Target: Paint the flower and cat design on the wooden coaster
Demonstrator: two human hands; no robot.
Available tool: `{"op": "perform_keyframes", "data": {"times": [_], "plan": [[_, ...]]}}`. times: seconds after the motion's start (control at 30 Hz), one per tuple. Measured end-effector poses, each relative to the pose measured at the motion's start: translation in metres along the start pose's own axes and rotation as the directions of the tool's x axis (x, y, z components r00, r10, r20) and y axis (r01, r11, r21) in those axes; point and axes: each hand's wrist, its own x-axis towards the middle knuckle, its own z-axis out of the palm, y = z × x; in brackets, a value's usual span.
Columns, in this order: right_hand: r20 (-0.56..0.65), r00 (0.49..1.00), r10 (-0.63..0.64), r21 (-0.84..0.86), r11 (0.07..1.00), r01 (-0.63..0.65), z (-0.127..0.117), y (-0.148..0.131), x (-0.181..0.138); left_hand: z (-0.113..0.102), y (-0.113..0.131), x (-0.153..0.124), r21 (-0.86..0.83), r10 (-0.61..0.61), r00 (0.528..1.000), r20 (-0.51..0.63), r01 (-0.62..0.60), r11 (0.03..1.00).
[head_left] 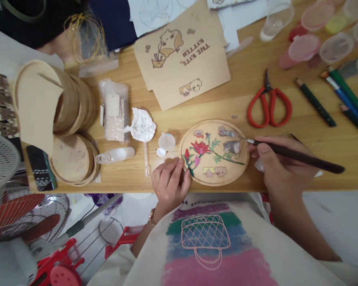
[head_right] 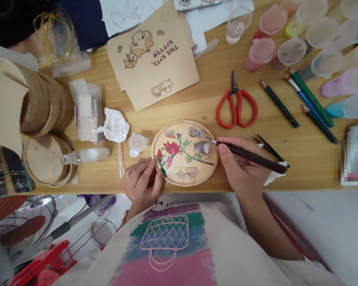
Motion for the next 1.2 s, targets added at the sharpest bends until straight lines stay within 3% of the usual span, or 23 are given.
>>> {"op": "perform_keyframes", "data": {"times": [0.7,0.9,1.1,1.2], "plan": [[0.050,0.997,-0.058,-0.092,0.994,0.063,-0.007,0.012,0.001,0.000,0.000,0.003,0.014,0.012,1.000,-0.014,-0.012,1.000],[0.029,0.998,-0.056,-0.003,0.998,0.056,-0.005,0.009,0.002,-0.001,0.000,0.002,0.015,0.009,1.000,-0.008,-0.009,1.000],[-0.069,0.997,-0.026,0.083,0.996,0.032,-0.004,0.000,0.002,0.000,0.000,0.001,0.015,0.003,1.000,0.001,-0.003,1.000],[-0.109,0.992,-0.070,0.109,0.991,0.082,-0.009,-0.004,0.000,0.000,0.000,0.001,0.023,0.009,1.000,-0.006,-0.009,1.000]]}}
